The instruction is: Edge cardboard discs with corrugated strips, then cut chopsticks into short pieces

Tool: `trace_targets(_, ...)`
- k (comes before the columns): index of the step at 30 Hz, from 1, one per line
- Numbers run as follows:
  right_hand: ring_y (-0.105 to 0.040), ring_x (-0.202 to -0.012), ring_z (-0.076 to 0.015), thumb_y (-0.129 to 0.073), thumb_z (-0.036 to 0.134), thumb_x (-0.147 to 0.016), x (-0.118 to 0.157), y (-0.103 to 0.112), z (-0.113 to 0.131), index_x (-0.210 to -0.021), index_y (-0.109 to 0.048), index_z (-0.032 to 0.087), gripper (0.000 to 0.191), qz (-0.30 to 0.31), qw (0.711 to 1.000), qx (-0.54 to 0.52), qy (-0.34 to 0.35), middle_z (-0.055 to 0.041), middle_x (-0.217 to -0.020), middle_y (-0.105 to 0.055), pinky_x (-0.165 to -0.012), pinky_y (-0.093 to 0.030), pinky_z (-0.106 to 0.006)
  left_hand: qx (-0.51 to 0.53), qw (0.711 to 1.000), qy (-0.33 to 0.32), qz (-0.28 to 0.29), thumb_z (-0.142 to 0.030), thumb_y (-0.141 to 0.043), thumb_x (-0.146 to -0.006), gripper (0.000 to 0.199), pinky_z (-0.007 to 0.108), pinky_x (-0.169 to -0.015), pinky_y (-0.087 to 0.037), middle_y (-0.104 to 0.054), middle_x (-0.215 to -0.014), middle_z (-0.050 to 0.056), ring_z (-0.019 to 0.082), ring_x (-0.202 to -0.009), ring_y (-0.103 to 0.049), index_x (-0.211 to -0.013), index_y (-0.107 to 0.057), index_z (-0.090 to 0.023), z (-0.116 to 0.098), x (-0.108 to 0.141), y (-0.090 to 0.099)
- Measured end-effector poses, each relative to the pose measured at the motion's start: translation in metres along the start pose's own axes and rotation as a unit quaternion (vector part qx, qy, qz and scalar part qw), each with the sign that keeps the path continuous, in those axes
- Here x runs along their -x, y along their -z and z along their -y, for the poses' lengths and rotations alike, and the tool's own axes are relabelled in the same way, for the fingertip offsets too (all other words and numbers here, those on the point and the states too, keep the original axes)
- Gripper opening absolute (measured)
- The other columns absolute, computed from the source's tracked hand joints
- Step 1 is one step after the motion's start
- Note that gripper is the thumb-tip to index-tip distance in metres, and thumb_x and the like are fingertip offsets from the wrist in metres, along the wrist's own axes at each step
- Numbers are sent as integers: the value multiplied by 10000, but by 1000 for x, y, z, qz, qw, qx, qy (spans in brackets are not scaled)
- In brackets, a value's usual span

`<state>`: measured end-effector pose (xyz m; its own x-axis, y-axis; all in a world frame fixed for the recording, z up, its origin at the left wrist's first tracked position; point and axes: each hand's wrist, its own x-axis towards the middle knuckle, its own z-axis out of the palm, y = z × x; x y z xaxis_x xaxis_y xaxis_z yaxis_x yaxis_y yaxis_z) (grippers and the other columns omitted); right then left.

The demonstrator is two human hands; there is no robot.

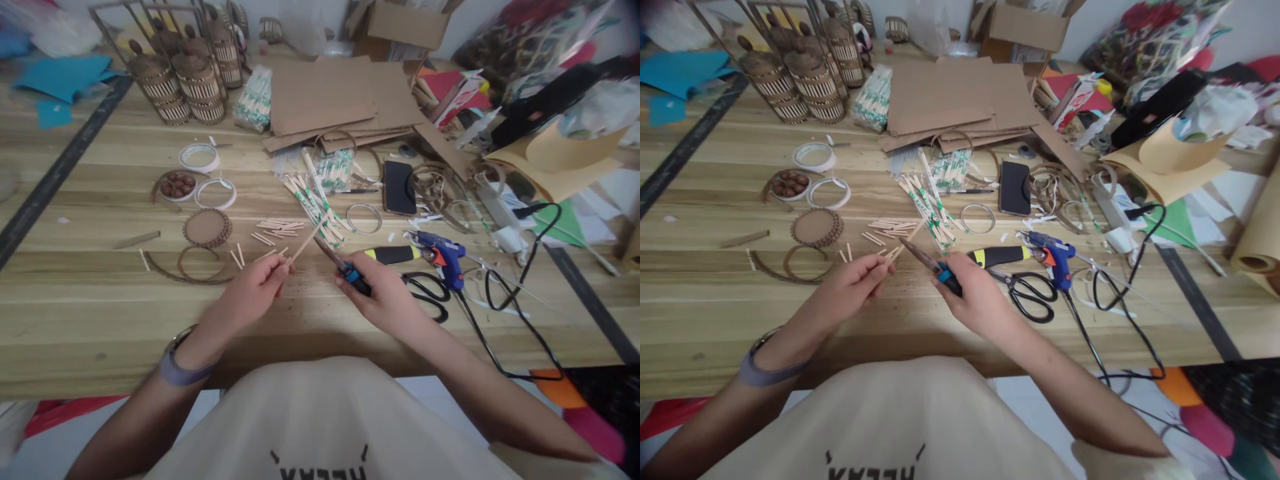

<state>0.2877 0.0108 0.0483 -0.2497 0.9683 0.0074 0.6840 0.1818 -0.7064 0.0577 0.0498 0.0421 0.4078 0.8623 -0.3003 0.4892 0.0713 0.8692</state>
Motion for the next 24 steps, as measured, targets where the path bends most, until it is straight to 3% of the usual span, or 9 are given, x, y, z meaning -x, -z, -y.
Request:
trace_targets(2,-619,-1051,-243,-547,183,-884,-4,-5,2,-957,-553,213,79,-82,993,36,75,-122,-1119,-637,-869,-496,-364,-77,996,-9,31,-274,-405,-959,239,272,-596,-375,-528,-586,-39,153,-567,-512,-789,-558,-204,-3,-1,-5)
trace_targets(5,-563,-1211,-268,-561,176,-889,-10,-16,3,-1017,-550,209,132,-120,983,59,124,-162,-1293,-577,-947,-483,-388,-167,985,-22,41,-219,-402,-958,275,282,-626,-389,-598,-631,-7,171,-625,-580,-700,-496,-210,-9,-1,-13)
trace_targets(10,-625,-916,-284,-538,259,-917,-11,-34,2,-939,-569,210,62,-105,986,127,29,-113,-951,-636,-744,-492,-374,-311,949,-40,3,-166,-371,-968,229,321,-678,-431,-697,-789,75,233,-740,-663,-931,-597,-176,-12,2,-25)
trace_targets(16,-598,-881,-278,-538,307,-918,-9,-40,2,-913,-568,210,102,-121,983,137,-25,-112,-926,-621,-733,-454,-358,-432,901,-26,-32,-232,-309,-1001,333,351,-632,-444,-724,-850,150,302,-762,-696,-1011,-632,-152,-14,3,-34)
trace_targets(24,-597,-872,-293,-542,259,-889,-15,-47,4,-917,-568,191,78,-92,979,171,-65,-132,-956,-624,-704,-441,-361,-464,885,-8,-38,-241,-283,-1004,367,340,-571,-422,-732,-827,167,311,-735,-711,-995,-640,-155,-15,4,-38)
